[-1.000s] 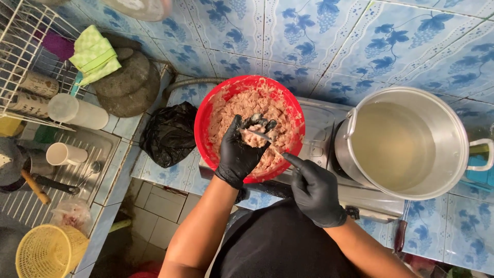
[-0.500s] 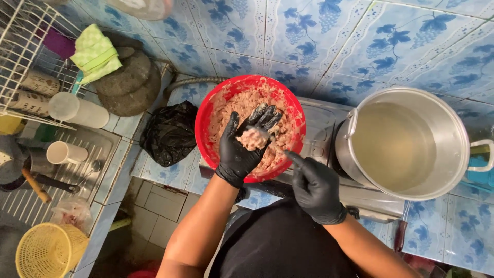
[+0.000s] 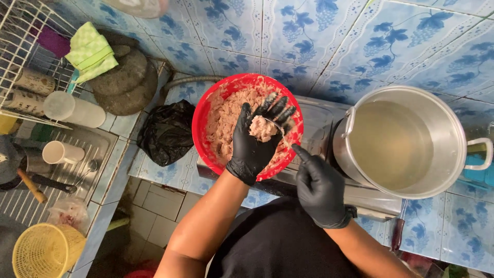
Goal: Forming meatballs from a meat mixture using a spoon and dropping them into a pot of water.
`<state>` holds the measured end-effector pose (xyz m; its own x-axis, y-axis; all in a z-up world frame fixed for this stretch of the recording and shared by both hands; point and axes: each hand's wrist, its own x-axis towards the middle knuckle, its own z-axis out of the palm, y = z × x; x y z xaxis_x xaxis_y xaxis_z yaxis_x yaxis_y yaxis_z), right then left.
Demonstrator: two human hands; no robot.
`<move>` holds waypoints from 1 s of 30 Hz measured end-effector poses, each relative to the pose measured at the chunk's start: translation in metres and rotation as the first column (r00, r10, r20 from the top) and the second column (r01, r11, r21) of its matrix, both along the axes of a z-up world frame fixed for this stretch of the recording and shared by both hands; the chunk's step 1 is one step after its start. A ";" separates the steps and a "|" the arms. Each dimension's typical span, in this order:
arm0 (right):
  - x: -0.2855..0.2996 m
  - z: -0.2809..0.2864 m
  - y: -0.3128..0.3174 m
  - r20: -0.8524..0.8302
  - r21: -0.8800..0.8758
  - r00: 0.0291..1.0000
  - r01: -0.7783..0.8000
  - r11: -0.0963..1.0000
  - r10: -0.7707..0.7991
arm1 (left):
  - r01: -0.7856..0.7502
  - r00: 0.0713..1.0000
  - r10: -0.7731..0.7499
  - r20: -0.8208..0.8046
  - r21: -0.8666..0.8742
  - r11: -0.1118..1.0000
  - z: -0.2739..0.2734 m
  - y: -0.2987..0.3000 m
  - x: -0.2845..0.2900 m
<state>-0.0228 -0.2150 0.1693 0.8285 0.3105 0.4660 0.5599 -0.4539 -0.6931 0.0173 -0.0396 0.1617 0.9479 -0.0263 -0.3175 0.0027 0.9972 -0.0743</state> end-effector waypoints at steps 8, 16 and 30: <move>0.007 0.001 -0.005 0.083 0.042 0.995 0.048 0.998 -0.051 | -0.054 0.998 0.052 -0.021 -0.146 0.988 0.016 -0.013 -0.018; -0.015 -0.004 -0.004 -0.077 0.021 0.987 -0.141 0.990 0.143 | 0.079 0.977 -0.082 0.198 0.023 0.997 -0.003 0.001 -0.017; -0.019 -0.017 -0.024 -0.047 -0.173 0.999 -0.016 0.985 0.008 | 0.091 0.996 -0.091 0.007 -0.005 0.996 0.005 -0.017 -0.013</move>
<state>-0.0419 -0.2390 0.1522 0.8434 0.3932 0.3661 0.5356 -0.5625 -0.6299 0.0040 -0.0566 0.1671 0.9437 -0.1144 -0.3104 0.0942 0.9924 -0.0792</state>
